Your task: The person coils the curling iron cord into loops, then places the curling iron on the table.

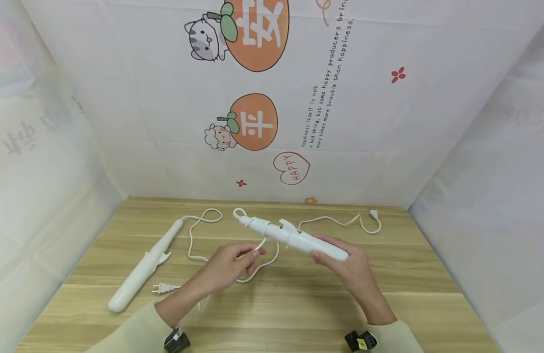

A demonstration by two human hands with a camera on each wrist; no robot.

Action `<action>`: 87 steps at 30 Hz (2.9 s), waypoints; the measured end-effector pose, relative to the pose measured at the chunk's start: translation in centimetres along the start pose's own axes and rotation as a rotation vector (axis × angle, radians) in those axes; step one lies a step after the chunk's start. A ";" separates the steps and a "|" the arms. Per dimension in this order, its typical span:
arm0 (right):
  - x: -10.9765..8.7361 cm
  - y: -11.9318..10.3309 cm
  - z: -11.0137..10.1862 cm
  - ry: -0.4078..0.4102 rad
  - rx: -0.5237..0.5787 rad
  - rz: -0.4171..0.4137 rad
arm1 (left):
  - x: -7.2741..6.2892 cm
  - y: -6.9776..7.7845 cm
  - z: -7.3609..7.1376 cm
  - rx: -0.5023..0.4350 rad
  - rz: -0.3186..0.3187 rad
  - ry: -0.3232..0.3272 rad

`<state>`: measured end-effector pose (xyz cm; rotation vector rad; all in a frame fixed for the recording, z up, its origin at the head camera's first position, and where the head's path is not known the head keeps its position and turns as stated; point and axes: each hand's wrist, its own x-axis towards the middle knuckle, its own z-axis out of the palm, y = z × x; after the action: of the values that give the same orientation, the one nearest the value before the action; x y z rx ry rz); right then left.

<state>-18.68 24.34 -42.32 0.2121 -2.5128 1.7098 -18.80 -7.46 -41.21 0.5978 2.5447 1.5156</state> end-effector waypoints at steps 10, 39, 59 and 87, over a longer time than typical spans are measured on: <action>-0.1 0.0 -0.3 -0.024 -0.142 -0.006 | 0.2 0.2 -2.0 0.443 0.154 0.131; -1.2 0.5 -2.4 -0.571 0.366 -0.326 | 0.9 -1.2 -4.3 -0.083 0.386 -0.345; -0.8 -0.6 -0.5 -0.217 0.382 -0.157 | -0.1 -0.7 0.9 -0.257 0.068 0.017; -1.0 -0.7 -0.3 -0.196 -0.168 -0.091 | 0.1 -0.1 -3.6 0.616 0.431 -0.015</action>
<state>-17.60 24.40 -41.76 0.4936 -2.7198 1.5016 -19.97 -10.40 -39.50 1.2859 2.9973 0.7541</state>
